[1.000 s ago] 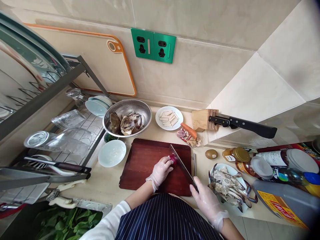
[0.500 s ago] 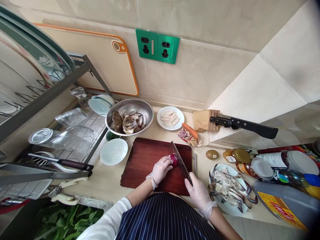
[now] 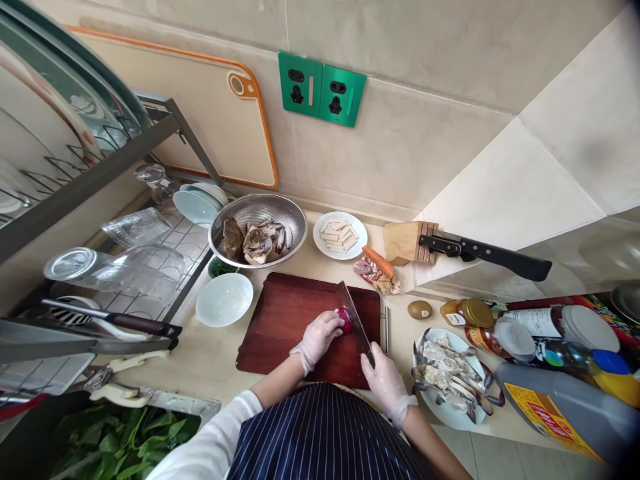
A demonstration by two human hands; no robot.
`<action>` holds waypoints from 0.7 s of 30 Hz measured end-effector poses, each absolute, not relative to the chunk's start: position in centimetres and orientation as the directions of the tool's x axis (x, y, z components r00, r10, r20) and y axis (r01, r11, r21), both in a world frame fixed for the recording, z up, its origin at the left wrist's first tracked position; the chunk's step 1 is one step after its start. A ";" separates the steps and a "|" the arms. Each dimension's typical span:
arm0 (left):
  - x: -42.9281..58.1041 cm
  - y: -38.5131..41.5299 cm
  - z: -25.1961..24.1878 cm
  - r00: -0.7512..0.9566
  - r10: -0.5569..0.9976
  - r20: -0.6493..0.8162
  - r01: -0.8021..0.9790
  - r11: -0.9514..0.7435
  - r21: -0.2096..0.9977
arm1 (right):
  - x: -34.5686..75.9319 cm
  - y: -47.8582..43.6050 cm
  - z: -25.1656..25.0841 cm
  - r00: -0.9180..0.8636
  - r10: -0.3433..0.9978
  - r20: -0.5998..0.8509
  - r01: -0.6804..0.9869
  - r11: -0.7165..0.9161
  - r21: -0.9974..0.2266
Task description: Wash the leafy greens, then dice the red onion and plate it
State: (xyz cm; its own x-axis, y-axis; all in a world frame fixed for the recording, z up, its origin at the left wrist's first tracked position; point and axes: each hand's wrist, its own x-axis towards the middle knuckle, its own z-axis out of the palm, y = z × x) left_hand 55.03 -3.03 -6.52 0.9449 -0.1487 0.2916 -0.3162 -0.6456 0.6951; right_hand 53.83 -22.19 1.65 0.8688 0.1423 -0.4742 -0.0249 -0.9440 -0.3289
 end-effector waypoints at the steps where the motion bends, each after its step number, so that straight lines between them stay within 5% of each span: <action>1: 55.0 -3.0 -6.5 0.944 -0.148 0.295 -0.318 -0.642 0.697 | 53.7 -22.2 1.4 0.871 0.145 -0.469 -0.024 -0.942 -0.336; 12: 55.0 -3.1 -6.4 0.937 -0.141 0.321 -0.338 -0.607 0.720 | 52.8 -23.5 5.3 0.850 0.234 -0.473 0.086 -0.946 -0.313; 21: 55.0 -3.1 -6.1 0.962 -0.153 0.228 -0.274 -0.597 0.754 | 53.1 -20.5 1.5 0.882 0.170 -0.440 0.039 -0.956 -0.291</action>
